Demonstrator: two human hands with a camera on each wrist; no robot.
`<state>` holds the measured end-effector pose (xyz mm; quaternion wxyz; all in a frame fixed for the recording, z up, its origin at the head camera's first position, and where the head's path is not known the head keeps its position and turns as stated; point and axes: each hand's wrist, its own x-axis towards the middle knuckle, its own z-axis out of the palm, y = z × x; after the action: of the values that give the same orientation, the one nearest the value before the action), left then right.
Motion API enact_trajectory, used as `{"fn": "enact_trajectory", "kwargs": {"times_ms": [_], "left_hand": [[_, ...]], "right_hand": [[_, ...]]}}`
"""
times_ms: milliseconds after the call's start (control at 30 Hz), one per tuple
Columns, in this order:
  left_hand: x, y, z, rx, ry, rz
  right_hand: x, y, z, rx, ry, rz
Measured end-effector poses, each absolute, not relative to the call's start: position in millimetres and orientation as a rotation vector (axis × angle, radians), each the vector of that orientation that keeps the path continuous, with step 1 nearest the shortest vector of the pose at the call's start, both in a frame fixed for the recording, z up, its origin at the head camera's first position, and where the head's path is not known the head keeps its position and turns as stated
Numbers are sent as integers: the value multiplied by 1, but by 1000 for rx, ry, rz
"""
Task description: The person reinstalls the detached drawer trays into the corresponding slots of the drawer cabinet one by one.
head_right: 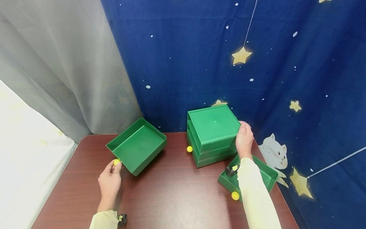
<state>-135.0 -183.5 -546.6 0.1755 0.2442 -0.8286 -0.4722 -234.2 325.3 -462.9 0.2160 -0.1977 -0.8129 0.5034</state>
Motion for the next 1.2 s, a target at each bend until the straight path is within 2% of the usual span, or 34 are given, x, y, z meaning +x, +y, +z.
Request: {"fn": "enact_trajectory", "kwargs": {"times_ms": [1200], "left_hand": [[-145,-145,-541,599,-2398,-1397]], "right_hand": [[-233,326,-464,-541,-2248,1402]]}}
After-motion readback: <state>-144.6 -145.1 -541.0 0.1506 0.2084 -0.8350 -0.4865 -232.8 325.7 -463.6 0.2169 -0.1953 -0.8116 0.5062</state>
